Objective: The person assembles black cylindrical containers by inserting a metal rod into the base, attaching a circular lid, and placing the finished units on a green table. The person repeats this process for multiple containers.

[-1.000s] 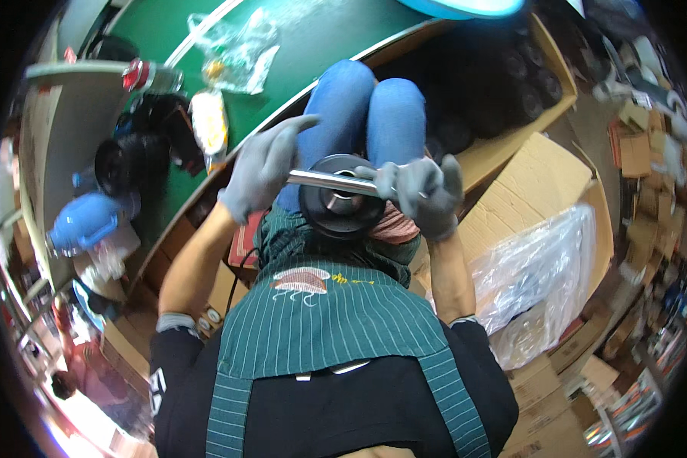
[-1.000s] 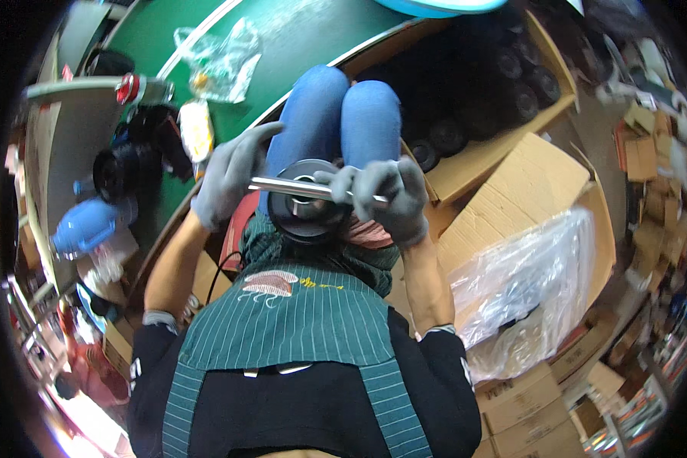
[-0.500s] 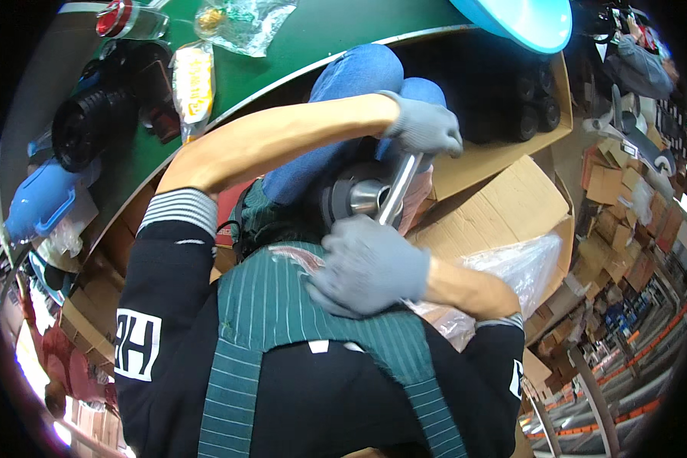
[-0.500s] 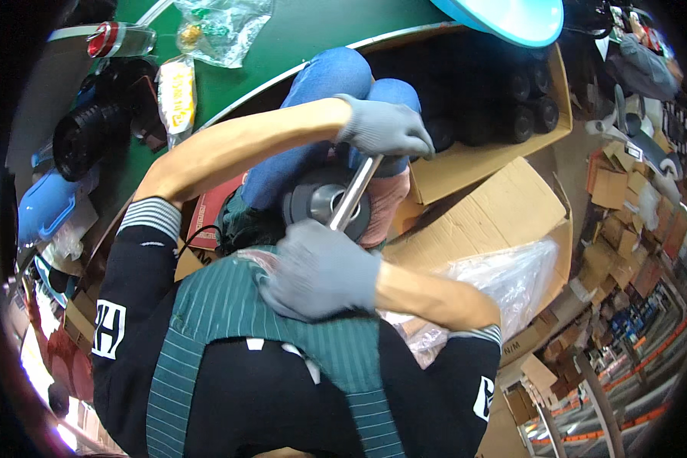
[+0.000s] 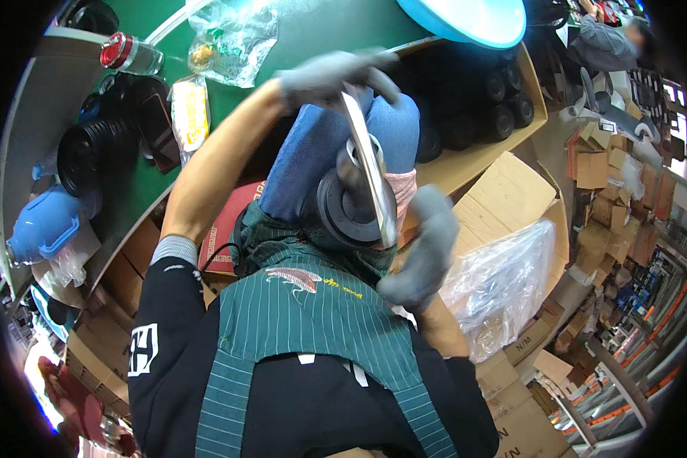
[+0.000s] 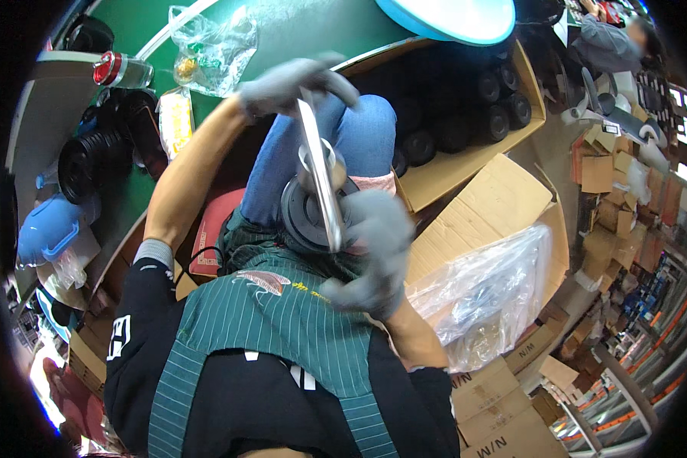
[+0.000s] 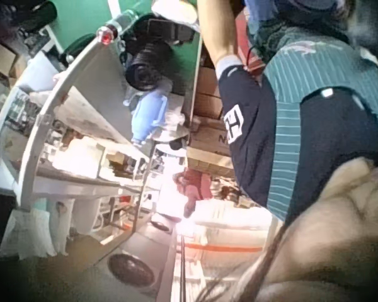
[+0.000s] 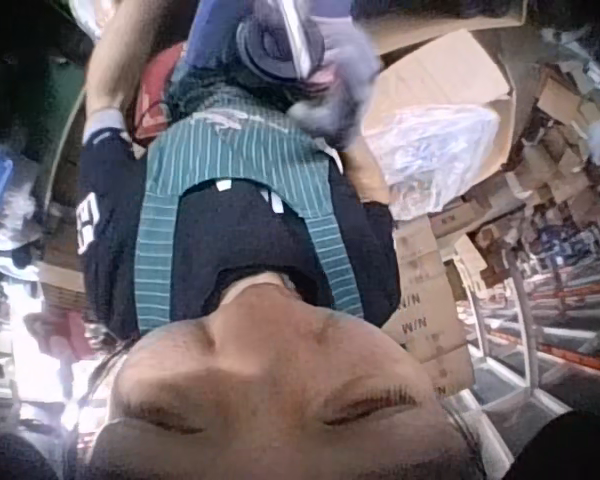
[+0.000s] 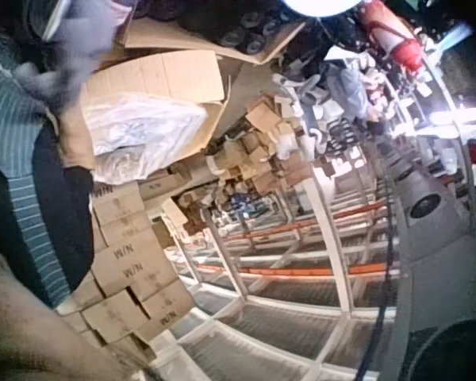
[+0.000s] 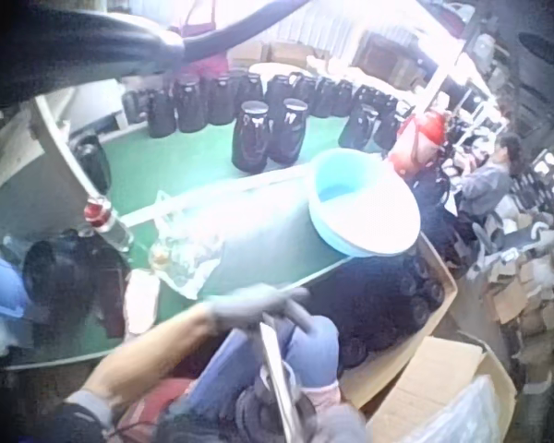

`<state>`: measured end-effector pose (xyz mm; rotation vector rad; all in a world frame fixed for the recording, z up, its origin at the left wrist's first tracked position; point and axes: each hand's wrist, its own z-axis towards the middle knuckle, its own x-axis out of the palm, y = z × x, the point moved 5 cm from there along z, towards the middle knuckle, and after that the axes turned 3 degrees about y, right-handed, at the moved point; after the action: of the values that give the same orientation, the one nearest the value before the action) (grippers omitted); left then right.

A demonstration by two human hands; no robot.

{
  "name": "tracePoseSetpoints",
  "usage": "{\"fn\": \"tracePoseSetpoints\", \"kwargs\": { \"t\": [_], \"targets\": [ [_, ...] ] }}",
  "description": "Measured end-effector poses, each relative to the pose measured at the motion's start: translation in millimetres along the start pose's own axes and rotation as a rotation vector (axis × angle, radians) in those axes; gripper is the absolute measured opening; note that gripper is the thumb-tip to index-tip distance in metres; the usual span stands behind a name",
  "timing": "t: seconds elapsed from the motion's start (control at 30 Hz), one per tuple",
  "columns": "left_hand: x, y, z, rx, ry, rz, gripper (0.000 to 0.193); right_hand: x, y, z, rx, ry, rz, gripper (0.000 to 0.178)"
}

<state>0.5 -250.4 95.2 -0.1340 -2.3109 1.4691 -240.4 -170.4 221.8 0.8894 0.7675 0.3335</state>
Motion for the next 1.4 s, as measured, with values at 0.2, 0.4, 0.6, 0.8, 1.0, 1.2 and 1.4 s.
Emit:
{"fn": "tracePoseSetpoints", "kwargs": {
  "t": [0.2,0.4,0.6,0.8,1.0,1.2,1.4],
  "targets": [
    [-78.7,67.1,-69.9,0.217,-0.297,0.023,0.051,11.3,-57.9,-61.0,0.415,0.28,-0.323,0.11],
    [-127.3,138.1,-58.9,0.455,-1.119,0.792,0.05,27.2,-66.2,-62.6,0.379,0.204,-0.072,0.101],
    [-98.3,102.4,-52.4,0.094,-1.156,1.083,0.074,-21.8,-35.8,-74.2,0.368,-0.211,-0.016,0.097],
    [66.7,66.9,-136.1,0.656,-0.497,1.344,0.091,-60.6,-57.4,-97.5,0.543,-0.712,0.727,0.055],
    [54.7,18.3,-152.5,0.526,-0.67,0.625,0.028,-55.4,-80.0,-122.9,0.36,-0.139,-0.363,0.036],
    [54.9,8.6,-142.2,0.081,-0.591,0.514,0.013,-284.6,-50.1,-318.5,0.893,-1.298,-0.542,0.023],
    [100.5,-8.0,-89.6,0.048,-0.576,0.674,0.01,-231.9,-230.8,-626.1,2.041,0.119,-0.449,0.074]
  ]
}}
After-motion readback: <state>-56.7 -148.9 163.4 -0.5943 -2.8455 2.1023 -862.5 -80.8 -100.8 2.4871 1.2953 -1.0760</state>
